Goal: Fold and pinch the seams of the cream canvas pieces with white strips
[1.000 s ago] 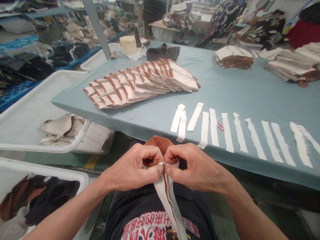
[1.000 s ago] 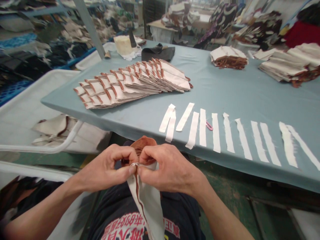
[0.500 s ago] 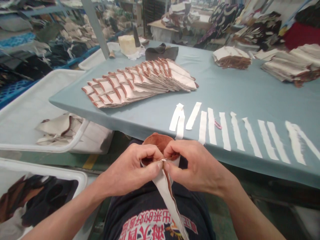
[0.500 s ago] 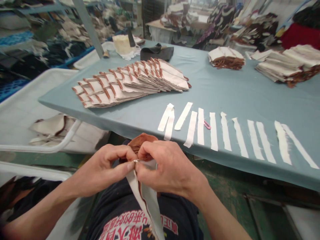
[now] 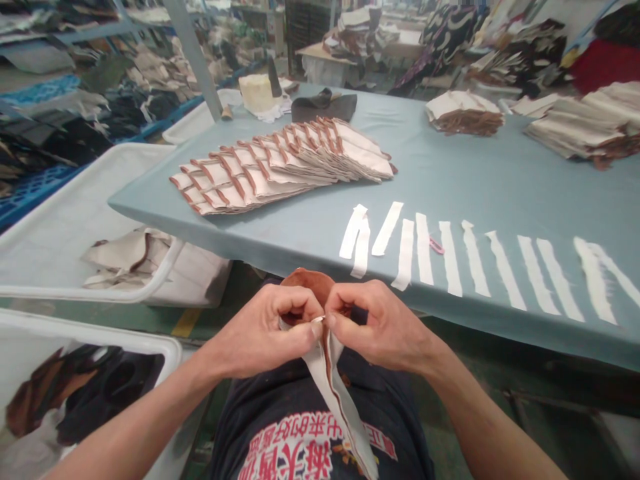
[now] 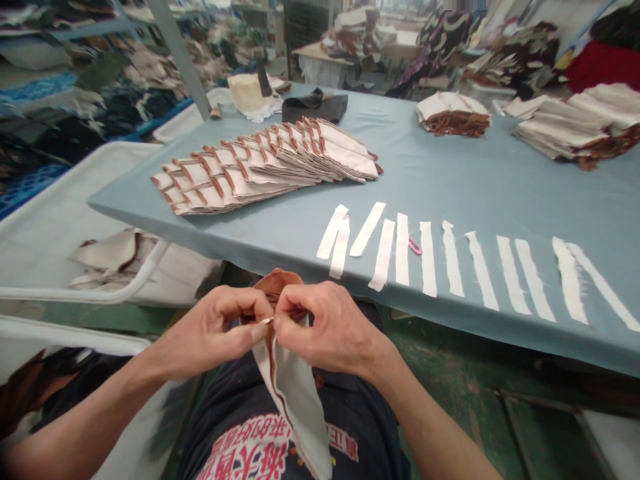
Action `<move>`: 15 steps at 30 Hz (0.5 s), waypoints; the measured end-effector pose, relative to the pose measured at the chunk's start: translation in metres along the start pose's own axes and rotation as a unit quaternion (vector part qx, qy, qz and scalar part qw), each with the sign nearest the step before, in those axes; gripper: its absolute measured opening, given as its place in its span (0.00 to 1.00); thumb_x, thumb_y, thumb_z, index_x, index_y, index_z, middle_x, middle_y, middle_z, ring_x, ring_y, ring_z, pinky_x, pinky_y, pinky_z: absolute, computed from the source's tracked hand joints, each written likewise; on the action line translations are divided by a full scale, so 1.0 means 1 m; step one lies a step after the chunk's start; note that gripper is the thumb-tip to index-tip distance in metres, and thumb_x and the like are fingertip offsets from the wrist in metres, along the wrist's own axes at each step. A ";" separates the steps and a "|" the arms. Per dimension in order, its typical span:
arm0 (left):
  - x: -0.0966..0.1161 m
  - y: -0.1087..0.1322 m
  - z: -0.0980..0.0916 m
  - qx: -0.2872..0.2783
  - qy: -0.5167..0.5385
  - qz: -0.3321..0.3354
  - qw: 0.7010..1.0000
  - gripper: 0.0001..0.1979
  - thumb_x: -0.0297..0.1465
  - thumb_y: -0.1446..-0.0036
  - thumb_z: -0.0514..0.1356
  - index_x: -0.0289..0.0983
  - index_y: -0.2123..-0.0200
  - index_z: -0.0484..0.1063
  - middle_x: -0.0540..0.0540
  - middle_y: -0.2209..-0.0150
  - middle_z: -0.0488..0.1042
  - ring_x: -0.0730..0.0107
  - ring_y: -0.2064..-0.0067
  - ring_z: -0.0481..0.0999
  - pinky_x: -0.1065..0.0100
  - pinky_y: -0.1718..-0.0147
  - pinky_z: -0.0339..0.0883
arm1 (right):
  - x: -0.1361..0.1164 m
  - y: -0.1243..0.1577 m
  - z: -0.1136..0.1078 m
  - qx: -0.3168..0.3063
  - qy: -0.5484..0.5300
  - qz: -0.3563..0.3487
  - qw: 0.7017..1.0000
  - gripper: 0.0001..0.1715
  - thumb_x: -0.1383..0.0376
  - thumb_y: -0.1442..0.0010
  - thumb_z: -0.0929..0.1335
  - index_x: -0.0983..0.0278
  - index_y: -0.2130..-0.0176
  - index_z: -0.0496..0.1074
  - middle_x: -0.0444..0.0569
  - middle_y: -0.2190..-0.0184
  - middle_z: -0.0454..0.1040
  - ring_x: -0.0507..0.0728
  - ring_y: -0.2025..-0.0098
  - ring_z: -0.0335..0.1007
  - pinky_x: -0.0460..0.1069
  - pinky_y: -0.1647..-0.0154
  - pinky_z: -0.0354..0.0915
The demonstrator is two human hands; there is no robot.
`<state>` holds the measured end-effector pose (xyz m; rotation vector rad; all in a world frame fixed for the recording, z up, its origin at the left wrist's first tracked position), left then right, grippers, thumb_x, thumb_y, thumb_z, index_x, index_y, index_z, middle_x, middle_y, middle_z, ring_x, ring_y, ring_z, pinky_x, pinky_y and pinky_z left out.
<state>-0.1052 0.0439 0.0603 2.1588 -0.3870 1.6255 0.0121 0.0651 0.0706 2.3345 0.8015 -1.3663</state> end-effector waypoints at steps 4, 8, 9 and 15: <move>0.007 0.004 -0.001 0.017 -0.057 0.011 0.998 0.10 0.29 0.44 0.57 0.32 0.76 0.72 0.53 0.78 0.68 0.76 0.74 0.64 0.75 0.73 0.58 | -0.006 0.006 -0.002 -0.001 0.003 -0.029 1.000 0.06 0.71 0.42 0.68 0.64 0.71 0.72 0.41 0.75 0.75 0.50 0.74 0.68 0.45 0.71 0.61; 0.016 0.008 0.002 0.024 -0.114 0.030 0.993 0.11 0.28 0.43 0.56 0.32 0.75 0.74 0.53 0.78 0.69 0.77 0.75 0.65 0.75 0.74 0.58 | -0.022 0.016 -0.012 0.041 0.064 -0.107 0.991 0.02 0.70 0.39 0.70 0.64 0.65 0.75 0.44 0.69 0.79 0.51 0.69 0.73 0.46 0.66 0.64; 0.019 0.009 0.003 0.025 -0.129 0.037 0.991 0.11 0.27 0.43 0.56 0.32 0.74 0.75 0.53 0.78 0.69 0.77 0.75 0.65 0.75 0.74 0.58 | -0.029 0.019 -0.014 0.051 0.097 -0.130 0.985 0.02 0.71 0.39 0.70 0.64 0.65 0.75 0.45 0.69 0.79 0.52 0.69 0.73 0.46 0.65 0.64; 0.041 0.014 0.010 0.069 -0.229 0.100 0.966 0.12 0.25 0.41 0.54 0.33 0.74 0.75 0.52 0.77 0.71 0.77 0.75 0.68 0.73 0.73 0.57 | -0.052 0.030 -0.015 0.076 0.273 -0.168 0.944 0.08 0.72 0.38 0.67 0.64 0.69 0.73 0.47 0.72 0.79 0.55 0.70 0.72 0.50 0.67 0.59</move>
Point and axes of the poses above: each hand's wrist, its own y-axis away from the middle knuckle, its own z-axis out of the palm, x = y × z, the point moved 8 cm from there along -y, towards the middle knuckle
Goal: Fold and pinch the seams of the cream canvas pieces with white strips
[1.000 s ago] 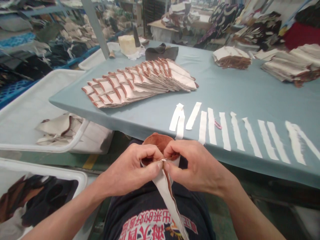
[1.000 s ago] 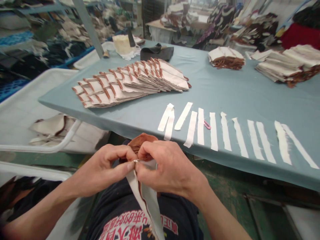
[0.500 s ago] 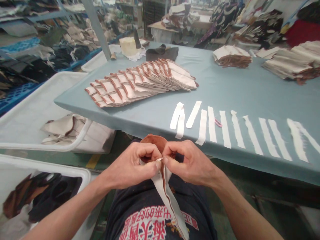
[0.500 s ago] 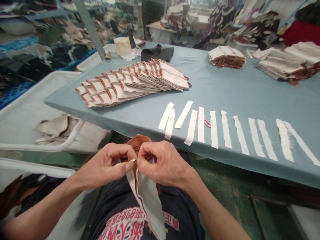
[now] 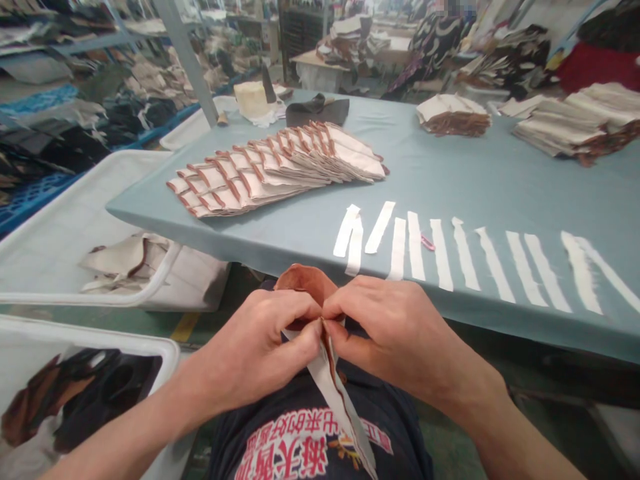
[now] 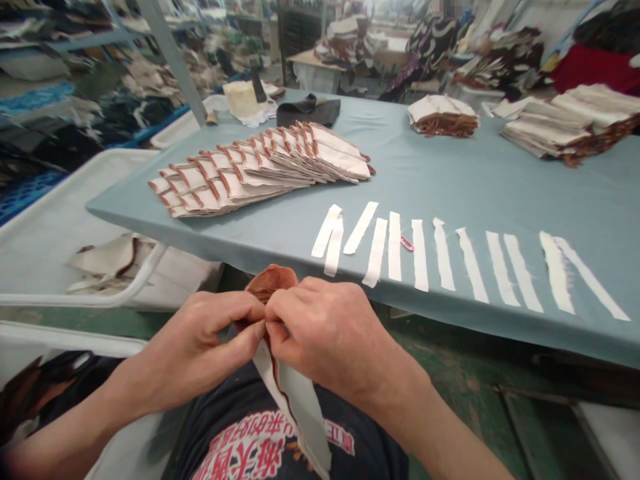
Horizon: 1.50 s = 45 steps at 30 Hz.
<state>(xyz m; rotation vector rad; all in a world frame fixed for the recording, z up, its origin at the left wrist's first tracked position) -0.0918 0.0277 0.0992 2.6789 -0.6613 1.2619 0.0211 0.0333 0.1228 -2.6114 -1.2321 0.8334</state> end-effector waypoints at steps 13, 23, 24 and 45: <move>-0.020 0.002 0.018 -0.031 0.181 -0.052 0.982 0.14 0.31 0.34 0.55 0.32 0.71 0.75 0.50 0.74 0.74 0.74 0.72 0.69 0.74 0.70 0.63 | 0.048 0.019 0.041 -0.042 -0.376 0.204 0.903 0.08 0.63 0.36 0.63 0.62 0.67 0.68 0.41 0.75 0.68 0.50 0.75 0.63 0.45 0.75 0.59; -0.019 -0.003 0.023 -0.106 0.162 -0.019 0.981 0.16 0.33 0.29 0.53 0.34 0.65 0.76 0.52 0.71 0.74 0.74 0.69 0.71 0.74 0.66 0.64 | 0.049 0.012 0.035 -0.085 -0.319 0.213 0.920 0.07 0.67 0.42 0.66 0.63 0.73 0.69 0.40 0.78 0.70 0.49 0.77 0.64 0.44 0.77 0.59; -0.021 -0.004 0.025 -0.107 0.157 -0.025 0.981 0.16 0.32 0.29 0.52 0.34 0.65 0.76 0.52 0.71 0.74 0.74 0.69 0.71 0.74 0.66 0.63 | 0.049 0.012 0.035 -0.086 -0.310 0.207 0.924 0.07 0.67 0.42 0.66 0.63 0.72 0.69 0.40 0.79 0.70 0.49 0.78 0.64 0.43 0.77 0.58; -0.044 0.007 0.028 -0.141 0.196 -0.075 0.968 0.10 0.30 0.38 0.56 0.33 0.68 0.75 0.52 0.73 0.72 0.75 0.71 0.67 0.75 0.70 0.61 | 0.038 0.012 0.054 -0.105 -0.227 0.124 0.960 0.06 0.70 0.46 0.69 0.63 0.72 0.67 0.39 0.75 0.67 0.49 0.74 0.59 0.46 0.70 0.54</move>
Point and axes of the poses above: each hand's wrist, its own y-axis away from the middle knuckle, its own z-axis out of the palm, x = y × z, the point moved 8 cm from there along -y, towards the middle knuckle
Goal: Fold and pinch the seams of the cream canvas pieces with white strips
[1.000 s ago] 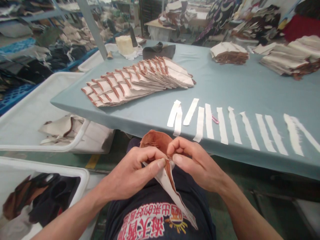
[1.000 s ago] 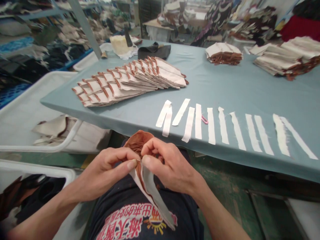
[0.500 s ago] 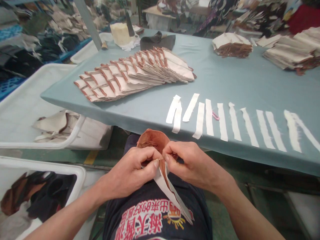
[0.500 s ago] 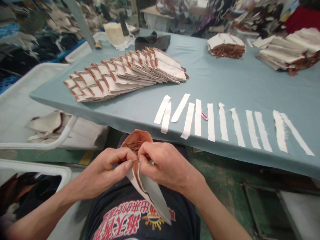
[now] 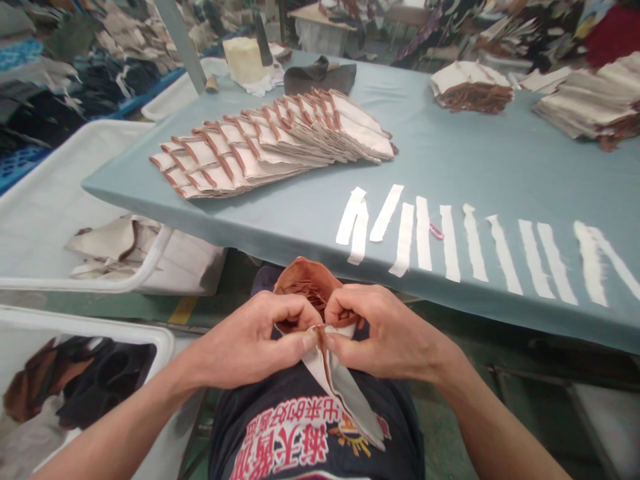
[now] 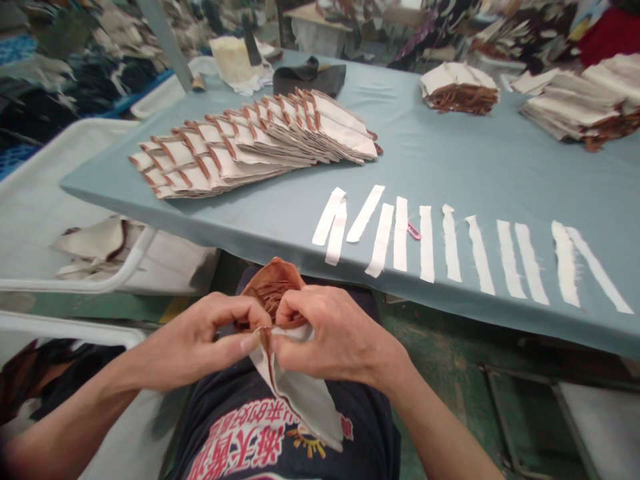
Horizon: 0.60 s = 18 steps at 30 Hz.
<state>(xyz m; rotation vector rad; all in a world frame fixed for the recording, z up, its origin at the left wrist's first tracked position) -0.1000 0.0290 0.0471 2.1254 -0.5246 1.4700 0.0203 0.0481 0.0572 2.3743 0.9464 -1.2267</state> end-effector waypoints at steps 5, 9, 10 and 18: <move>-0.004 -0.004 -0.002 -0.037 -0.059 -0.001 0.998 0.07 0.24 0.43 0.58 0.34 0.74 0.69 0.57 0.77 0.63 0.79 0.74 0.61 0.77 0.75 0.54 | -0.007 -0.006 0.004 -0.017 0.057 -0.007 0.998 0.07 0.71 0.47 0.69 0.64 0.74 0.66 0.40 0.77 0.66 0.49 0.74 0.58 0.47 0.70 0.51; 0.003 -0.003 -0.008 -0.011 -0.112 0.046 0.993 0.07 0.22 0.42 0.57 0.34 0.73 0.71 0.57 0.77 0.64 0.81 0.74 0.61 0.76 0.74 0.54 | -0.010 -0.010 0.004 -0.028 0.087 0.022 0.996 0.05 0.70 0.46 0.70 0.65 0.72 0.70 0.41 0.76 0.71 0.50 0.73 0.61 0.47 0.69 0.52; 0.004 -0.002 -0.009 0.000 -0.126 0.056 0.990 0.07 0.22 0.42 0.57 0.34 0.72 0.71 0.57 0.77 0.64 0.81 0.74 0.61 0.76 0.74 0.54 | -0.010 -0.010 0.004 -0.030 0.094 0.030 0.995 0.05 0.70 0.46 0.70 0.65 0.72 0.70 0.42 0.76 0.72 0.50 0.74 0.62 0.47 0.69 0.51; 0.023 0.013 -0.016 0.090 -0.221 0.162 0.957 0.09 0.18 0.43 0.57 0.34 0.73 0.68 0.57 0.77 0.62 0.81 0.75 0.61 0.75 0.76 0.52 | -0.020 -0.015 0.005 -0.009 0.138 0.024 0.990 0.06 0.70 0.45 0.68 0.64 0.74 0.68 0.43 0.77 0.73 0.51 0.73 0.64 0.48 0.69 0.51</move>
Point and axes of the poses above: each hand's wrist, its own y-axis away from the middle knuckle, its own z-axis out of the palm, x = y × z, the point moved 8 cm from there along -y, towards the middle knuckle
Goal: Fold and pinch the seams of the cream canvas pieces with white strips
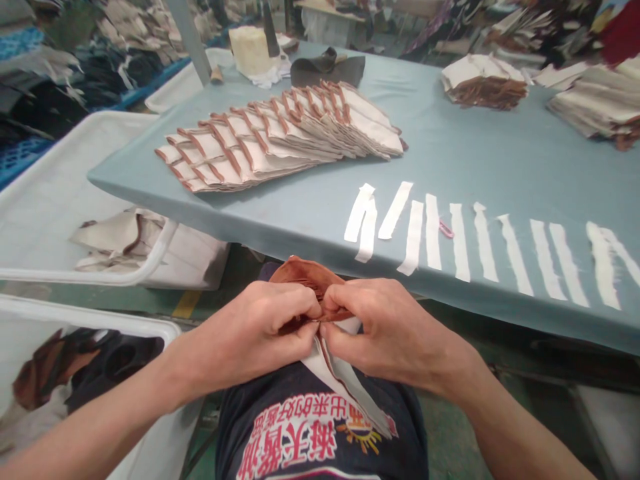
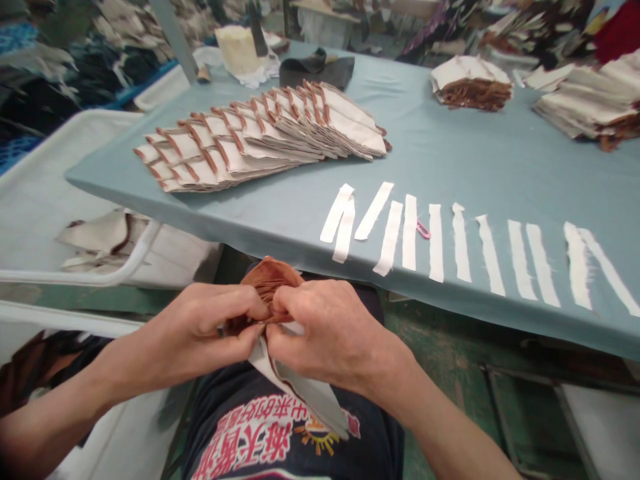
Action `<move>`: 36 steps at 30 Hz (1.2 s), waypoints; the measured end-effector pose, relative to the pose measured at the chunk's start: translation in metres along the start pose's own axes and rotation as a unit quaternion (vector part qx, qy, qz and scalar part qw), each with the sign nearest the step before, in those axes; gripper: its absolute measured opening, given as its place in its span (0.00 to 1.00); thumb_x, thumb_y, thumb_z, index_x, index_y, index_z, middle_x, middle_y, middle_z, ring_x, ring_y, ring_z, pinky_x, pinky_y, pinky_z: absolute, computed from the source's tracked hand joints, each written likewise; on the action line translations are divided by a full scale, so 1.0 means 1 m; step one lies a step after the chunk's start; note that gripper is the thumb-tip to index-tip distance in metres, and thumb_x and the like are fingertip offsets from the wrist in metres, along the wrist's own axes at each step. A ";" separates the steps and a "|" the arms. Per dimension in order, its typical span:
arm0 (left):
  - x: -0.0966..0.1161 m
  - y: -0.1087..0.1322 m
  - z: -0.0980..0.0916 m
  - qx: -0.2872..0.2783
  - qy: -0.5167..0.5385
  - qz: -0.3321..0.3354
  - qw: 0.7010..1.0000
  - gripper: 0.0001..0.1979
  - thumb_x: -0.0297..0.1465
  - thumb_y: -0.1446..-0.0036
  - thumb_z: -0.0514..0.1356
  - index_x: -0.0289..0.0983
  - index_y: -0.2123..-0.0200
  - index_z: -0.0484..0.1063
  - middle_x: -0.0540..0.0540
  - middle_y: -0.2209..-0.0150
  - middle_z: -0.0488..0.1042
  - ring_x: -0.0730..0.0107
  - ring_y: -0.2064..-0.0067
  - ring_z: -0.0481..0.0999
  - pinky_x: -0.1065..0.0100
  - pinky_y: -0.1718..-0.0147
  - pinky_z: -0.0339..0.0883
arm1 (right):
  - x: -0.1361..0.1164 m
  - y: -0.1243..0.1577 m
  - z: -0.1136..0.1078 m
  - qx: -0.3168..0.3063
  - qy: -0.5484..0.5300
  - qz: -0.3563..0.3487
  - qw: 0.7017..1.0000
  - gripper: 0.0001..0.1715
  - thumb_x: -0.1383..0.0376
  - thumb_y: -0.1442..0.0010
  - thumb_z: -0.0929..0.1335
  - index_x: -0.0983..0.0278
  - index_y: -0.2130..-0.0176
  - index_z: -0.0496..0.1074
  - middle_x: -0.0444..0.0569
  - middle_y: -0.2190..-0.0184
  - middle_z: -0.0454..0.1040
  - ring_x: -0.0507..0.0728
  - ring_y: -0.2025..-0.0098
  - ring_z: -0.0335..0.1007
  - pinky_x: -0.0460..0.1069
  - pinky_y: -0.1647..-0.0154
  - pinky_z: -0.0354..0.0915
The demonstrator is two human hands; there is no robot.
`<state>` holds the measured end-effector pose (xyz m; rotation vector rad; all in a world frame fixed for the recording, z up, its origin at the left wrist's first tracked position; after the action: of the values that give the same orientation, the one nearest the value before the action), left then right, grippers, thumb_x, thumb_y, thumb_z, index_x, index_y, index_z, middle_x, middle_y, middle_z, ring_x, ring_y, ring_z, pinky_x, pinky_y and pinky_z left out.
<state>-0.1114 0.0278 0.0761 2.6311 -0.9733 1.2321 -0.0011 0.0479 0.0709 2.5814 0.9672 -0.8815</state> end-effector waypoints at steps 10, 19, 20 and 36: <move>0.022 0.023 -0.011 0.032 -0.128 0.127 0.983 0.07 0.23 0.28 0.52 0.36 0.57 0.68 0.46 0.65 0.77 0.70 0.67 0.76 0.71 0.70 0.65 | -0.004 -0.008 0.003 -0.068 -0.227 0.053 0.970 0.02 0.69 0.51 0.66 0.63 0.74 0.66 0.38 0.80 0.61 0.48 0.77 0.54 0.45 0.74 0.51; 0.013 0.029 0.000 -0.003 -0.269 0.163 0.949 0.12 0.21 0.28 0.47 0.37 0.51 0.68 0.47 0.64 0.78 0.68 0.67 0.76 0.69 0.69 0.67 | 0.020 -0.012 0.047 -0.114 -0.536 0.143 0.824 0.11 0.58 0.53 0.68 0.63 0.76 0.66 0.38 0.81 0.59 0.47 0.79 0.47 0.43 0.80 0.44; 0.012 0.028 0.000 -0.002 -0.273 0.163 0.948 0.12 0.21 0.29 0.48 0.37 0.51 0.68 0.47 0.64 0.78 0.68 0.67 0.76 0.69 0.68 0.68 | 0.023 -0.012 0.051 -0.110 -0.536 0.154 0.823 0.11 0.58 0.53 0.68 0.63 0.76 0.65 0.38 0.82 0.59 0.47 0.79 0.47 0.43 0.80 0.44; 0.011 0.000 -0.004 -0.077 0.074 -0.050 0.993 0.12 0.31 0.29 0.53 0.35 0.65 0.73 0.52 0.70 0.75 0.75 0.70 0.71 0.74 0.68 0.65 | -0.008 0.022 -0.015 0.152 -0.142 -0.129 0.970 0.08 0.73 0.46 0.64 0.63 0.73 0.68 0.41 0.78 0.70 0.49 0.77 0.63 0.45 0.73 0.59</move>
<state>-0.1090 0.0235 0.0867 2.4025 -0.8636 1.2533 0.0153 0.0338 0.0881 2.4970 1.1751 -1.5294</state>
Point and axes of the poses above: each hand's wrist, its own y-axis away from the middle knuckle, its own z-axis out of the palm, x = y × z, the point moved 8 cm from there along -y, towards the middle knuckle
